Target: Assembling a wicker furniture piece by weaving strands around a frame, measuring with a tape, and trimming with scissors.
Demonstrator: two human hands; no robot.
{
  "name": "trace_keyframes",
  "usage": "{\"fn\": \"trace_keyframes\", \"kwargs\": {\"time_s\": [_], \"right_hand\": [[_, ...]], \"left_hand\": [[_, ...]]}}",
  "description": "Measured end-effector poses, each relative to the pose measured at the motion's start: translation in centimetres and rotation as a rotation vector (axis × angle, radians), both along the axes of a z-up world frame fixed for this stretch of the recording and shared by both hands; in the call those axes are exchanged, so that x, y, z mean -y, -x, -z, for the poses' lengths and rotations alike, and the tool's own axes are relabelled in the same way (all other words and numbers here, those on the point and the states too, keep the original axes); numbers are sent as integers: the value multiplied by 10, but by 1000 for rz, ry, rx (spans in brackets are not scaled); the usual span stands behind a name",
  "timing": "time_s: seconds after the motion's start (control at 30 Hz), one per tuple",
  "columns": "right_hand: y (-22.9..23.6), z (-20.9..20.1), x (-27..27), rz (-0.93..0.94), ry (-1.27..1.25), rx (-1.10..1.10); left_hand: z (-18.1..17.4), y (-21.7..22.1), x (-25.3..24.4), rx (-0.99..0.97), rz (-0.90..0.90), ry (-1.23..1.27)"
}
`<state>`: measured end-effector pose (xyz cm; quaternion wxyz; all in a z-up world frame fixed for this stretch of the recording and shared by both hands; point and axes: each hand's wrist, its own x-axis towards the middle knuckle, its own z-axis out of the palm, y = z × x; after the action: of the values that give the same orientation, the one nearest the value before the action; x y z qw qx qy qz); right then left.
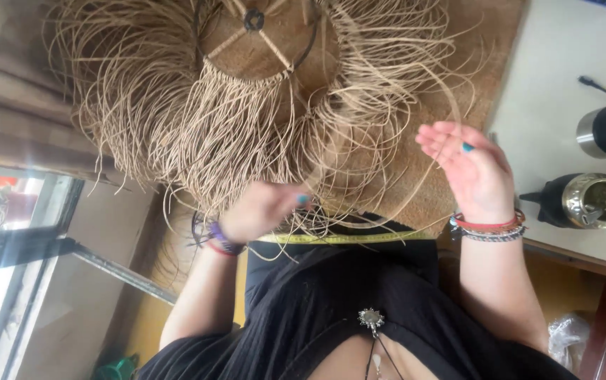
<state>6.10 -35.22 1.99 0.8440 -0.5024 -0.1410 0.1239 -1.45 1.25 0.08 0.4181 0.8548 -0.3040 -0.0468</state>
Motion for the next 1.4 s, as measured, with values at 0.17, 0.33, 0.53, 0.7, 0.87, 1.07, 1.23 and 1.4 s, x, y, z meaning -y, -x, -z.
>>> {"fn": "trace_keyframes", "kwargs": {"time_s": [0.17, 0.33, 0.53, 0.7, 0.87, 1.07, 1.23, 1.4], "right_hand": [[16, 7, -45, -228, 151, -72], [45, 20, -46, -275, 127, -262], [70, 18, -36, -301, 553, -168], [64, 24, -13, -264, 998, -4], [66, 30, 27, -159, 1027, -31], [60, -17, 21, -171, 887, 37], [75, -34, 44, -71, 927, 252], [103, -59, 50, 423, 1125, 167]], "left_hand": [[31, 16, 83, -198, 164, -36], [28, 7, 83, -277, 364, -252], [-13, -16, 45, -934, 58, 914], [20, -30, 17, -810, -352, 1468], [-12, -30, -13, -554, -454, 1593], [-26, -13, 31, -123, -563, 985], [-9, 3, 47, 245, -674, 285], [15, 10, 52, 245, -509, 58]]}}
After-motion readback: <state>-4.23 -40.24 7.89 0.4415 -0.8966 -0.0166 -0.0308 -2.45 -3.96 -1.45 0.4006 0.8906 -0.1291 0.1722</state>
